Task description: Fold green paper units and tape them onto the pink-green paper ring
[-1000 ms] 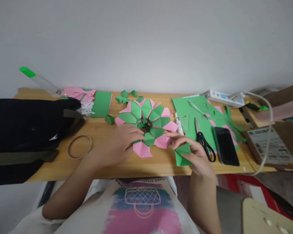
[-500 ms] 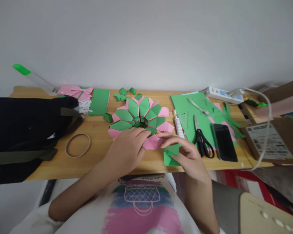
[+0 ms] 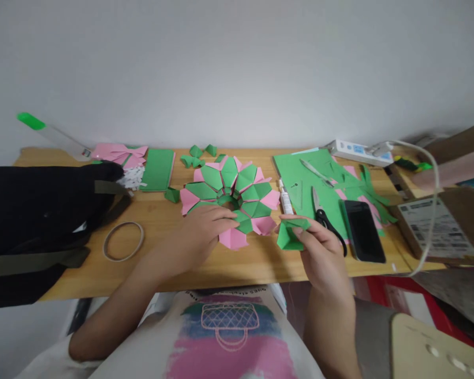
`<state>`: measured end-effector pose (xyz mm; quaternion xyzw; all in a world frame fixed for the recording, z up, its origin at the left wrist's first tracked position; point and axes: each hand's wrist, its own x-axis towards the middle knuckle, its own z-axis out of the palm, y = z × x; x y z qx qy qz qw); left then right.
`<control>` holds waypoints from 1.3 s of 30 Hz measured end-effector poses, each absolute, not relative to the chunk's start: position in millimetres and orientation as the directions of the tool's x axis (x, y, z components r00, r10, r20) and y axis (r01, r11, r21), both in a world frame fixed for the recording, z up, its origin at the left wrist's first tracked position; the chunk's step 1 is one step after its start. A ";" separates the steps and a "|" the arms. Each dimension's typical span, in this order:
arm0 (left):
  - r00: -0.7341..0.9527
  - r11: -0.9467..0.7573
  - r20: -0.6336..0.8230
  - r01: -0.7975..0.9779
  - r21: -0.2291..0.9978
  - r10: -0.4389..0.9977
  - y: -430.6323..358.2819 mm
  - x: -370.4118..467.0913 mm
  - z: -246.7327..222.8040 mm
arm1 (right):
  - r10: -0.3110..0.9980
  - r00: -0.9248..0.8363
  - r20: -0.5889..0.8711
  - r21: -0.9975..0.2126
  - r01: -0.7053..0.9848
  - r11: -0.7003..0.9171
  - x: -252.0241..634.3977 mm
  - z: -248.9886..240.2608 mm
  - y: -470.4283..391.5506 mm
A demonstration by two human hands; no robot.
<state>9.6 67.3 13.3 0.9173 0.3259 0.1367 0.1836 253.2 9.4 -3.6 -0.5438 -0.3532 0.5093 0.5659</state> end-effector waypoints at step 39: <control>0.401 0.164 -0.096 -0.138 0.977 0.911 43.7 24.1 42.9 | 0.990 0.066 0.128 -0.992 -0.010 0.129 204.5 24.9 1.1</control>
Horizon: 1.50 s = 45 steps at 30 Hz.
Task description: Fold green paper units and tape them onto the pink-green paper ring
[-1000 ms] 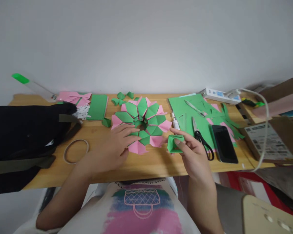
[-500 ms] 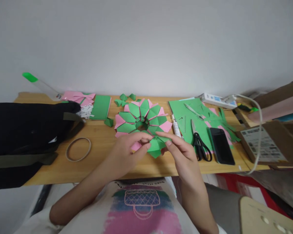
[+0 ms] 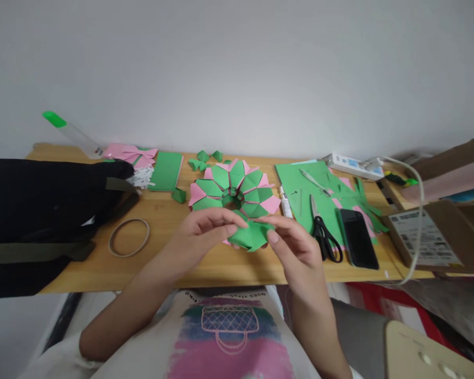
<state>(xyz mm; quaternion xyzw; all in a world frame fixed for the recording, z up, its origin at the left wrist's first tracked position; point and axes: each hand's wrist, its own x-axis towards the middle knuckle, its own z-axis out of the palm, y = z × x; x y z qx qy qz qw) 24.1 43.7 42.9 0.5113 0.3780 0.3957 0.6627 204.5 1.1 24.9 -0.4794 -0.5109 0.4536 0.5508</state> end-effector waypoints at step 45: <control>0.339 0.283 -0.185 -0.267 0.921 0.922 42.2 29.9 31.4 | 0.987 0.152 0.044 -0.995 -0.085 0.058 204.5 18.1 3.3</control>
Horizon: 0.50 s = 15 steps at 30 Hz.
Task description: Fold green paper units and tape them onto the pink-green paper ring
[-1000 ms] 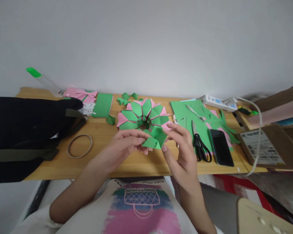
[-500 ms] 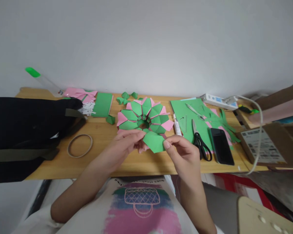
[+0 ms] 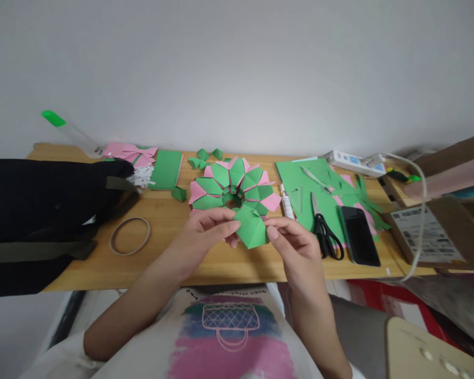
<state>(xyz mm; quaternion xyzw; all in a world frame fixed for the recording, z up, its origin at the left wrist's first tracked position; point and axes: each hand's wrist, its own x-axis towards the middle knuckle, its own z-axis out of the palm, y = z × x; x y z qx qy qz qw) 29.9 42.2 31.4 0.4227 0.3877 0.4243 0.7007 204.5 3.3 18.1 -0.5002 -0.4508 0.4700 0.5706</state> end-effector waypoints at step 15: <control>0.240 0.357 -0.272 -0.483 0.799 0.932 46.6 33.2 40.0 | 0.990 0.073 0.119 -0.974 -0.183 0.130 202.7 12.5 6.6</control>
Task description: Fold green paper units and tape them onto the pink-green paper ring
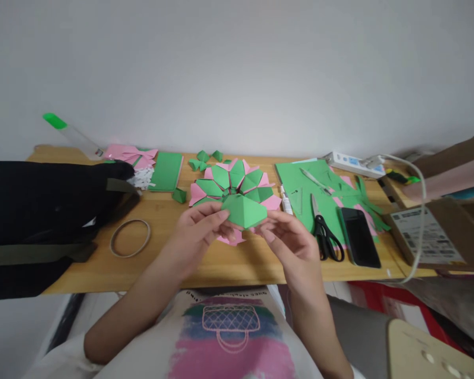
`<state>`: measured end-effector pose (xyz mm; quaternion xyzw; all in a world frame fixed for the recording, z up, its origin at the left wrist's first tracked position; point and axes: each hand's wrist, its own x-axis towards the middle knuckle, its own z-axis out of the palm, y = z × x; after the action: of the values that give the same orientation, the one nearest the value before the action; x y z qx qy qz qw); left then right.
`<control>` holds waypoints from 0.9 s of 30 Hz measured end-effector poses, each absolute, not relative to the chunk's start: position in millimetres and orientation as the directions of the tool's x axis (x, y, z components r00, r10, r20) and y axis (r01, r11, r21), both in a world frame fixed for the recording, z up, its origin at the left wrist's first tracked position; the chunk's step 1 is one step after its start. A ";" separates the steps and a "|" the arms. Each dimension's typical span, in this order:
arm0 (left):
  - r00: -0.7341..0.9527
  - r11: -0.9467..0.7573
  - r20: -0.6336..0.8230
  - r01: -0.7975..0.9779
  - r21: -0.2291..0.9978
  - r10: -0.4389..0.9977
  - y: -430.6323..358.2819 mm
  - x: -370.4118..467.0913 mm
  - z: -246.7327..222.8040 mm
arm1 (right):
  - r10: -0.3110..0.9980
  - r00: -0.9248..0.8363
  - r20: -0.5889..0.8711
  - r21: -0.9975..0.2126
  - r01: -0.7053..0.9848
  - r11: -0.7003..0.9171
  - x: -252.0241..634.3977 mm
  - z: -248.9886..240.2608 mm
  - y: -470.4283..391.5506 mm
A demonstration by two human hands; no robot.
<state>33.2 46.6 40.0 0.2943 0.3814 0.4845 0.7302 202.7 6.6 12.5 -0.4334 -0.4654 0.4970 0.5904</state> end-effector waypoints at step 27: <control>0.315 -0.381 0.320 0.152 0.912 0.893 26.2 41.0 28.1 | 0.792 0.033 0.610 -0.616 0.648 0.447 197.9 10.6 0.0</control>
<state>41.0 26.2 28.1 0.6985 0.3740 0.4500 0.4121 197.9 0.0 10.6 -0.5206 -0.6916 0.0725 0.4954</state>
